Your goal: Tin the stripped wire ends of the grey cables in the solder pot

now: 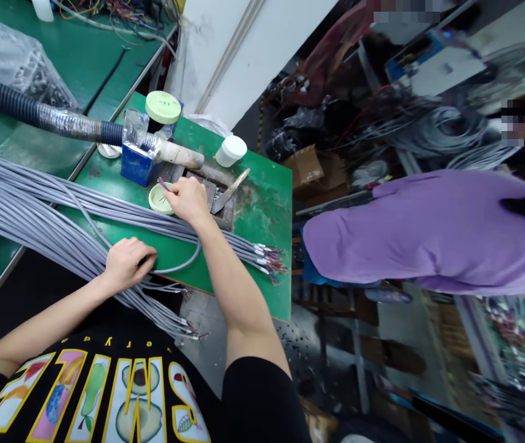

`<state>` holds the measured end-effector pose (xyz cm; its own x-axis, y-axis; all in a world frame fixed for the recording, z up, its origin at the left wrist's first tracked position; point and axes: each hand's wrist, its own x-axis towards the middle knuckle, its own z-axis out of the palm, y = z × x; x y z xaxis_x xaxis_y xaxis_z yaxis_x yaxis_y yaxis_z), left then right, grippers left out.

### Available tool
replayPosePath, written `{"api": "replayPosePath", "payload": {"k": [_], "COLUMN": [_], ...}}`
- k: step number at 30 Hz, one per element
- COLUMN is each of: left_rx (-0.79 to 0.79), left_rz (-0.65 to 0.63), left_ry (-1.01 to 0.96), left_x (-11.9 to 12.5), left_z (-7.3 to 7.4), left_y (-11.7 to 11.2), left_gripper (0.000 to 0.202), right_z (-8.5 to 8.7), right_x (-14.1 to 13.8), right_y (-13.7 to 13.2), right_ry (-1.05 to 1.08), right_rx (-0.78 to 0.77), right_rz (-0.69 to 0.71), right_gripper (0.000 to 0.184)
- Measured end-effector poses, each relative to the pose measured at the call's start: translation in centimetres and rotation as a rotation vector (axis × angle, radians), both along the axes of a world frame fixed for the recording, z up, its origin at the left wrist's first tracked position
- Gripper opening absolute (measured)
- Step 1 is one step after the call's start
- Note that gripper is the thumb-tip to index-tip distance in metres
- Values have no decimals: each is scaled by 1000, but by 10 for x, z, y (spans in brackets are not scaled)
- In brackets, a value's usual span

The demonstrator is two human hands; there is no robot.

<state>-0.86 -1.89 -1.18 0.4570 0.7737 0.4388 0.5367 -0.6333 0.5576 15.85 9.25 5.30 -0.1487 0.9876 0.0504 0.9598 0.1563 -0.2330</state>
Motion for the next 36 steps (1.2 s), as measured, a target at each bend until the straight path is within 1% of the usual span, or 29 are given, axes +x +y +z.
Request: {"api": "replayPosePath", "payload": {"k": [5, 9, 11, 13, 15, 17, 20, 23, 26, 29, 36], "left_rx": [14, 53, 99, 148, 188, 215, 234, 243, 250, 252, 239], "left_rz": [-11, -1, 14, 29, 32, 28, 24, 28, 31, 31, 25], "left_ry": [37, 27, 14, -13, -45, -68, -77, -74, -65, -66, -64], "left_x": [0, 0, 0, 0, 0, 0, 0, 0, 0, 0, 1], "left_z": [0, -2, -2, -1, -1, 0, 0, 0, 0, 0, -1], "left_y": [-1, -2, -2, -2, -2, -1, -1, 0, 0, -1, -1], "left_gripper": [24, 22, 21, 19, 16, 13, 10, 9, 10, 10, 11], "right_z": [-5, -2, 2, 8, 11, 12, 7, -2, -11, -16, -18], "right_x": [-5, -2, 8, 25, 45, 62, 75, 75, 72, 72, 71], "right_y": [2, 2, 2, 2, 3, 5, 9, 15, 19, 22, 23], "right_ry": [-90, -81, -40, 14, 53, 53, 4, -46, -84, -107, -142], "right_rx": [-7, -10, 24, 89, 154, 175, 115, 55, 23, -11, -62], "right_rz": [-20, -20, -30, -69, -143, -240, -383, -455, -470, -478, -481], "right_gripper": [23, 21, 22, 23, 24, 25, 24, 21, 19, 19, 22]}}
